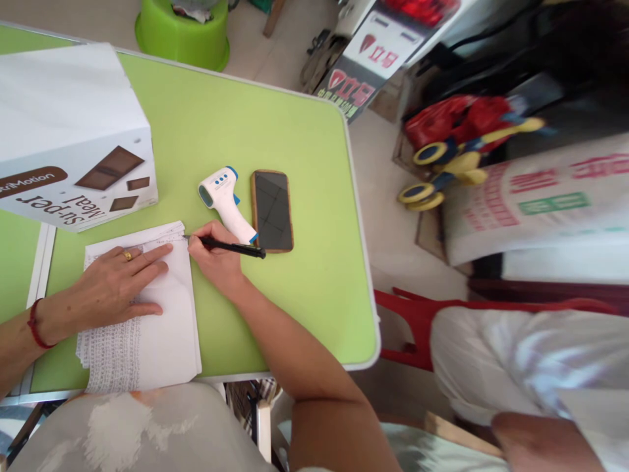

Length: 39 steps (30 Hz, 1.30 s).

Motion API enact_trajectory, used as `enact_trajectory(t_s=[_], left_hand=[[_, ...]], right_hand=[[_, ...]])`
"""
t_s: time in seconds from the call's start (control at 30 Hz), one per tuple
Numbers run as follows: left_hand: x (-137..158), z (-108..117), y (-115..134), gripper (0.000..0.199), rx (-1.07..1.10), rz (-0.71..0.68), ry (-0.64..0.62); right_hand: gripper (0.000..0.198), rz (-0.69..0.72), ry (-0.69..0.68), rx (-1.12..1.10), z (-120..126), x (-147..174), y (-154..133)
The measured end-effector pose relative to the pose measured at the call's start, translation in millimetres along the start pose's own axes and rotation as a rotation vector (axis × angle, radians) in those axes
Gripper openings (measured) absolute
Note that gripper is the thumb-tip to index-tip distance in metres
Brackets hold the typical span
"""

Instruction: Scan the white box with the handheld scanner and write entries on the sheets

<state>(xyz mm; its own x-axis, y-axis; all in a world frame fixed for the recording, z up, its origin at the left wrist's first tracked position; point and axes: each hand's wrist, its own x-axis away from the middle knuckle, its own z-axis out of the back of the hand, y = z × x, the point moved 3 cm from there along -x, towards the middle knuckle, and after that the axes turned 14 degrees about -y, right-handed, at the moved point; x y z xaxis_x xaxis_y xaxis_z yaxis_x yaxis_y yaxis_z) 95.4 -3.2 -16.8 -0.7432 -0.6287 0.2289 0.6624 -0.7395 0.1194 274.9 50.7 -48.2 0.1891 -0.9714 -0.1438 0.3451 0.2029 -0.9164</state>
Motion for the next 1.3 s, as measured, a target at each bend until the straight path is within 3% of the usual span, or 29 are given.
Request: enact_trajectory(t_s=[1.3], left_hand=[[-0.5, 1.3, -0.1, 0.045, 0.006, -0.001, -0.001]], right_hand=[[0.008, -0.061, -0.015, -0.049, -2.1, -0.5, 1.2]])
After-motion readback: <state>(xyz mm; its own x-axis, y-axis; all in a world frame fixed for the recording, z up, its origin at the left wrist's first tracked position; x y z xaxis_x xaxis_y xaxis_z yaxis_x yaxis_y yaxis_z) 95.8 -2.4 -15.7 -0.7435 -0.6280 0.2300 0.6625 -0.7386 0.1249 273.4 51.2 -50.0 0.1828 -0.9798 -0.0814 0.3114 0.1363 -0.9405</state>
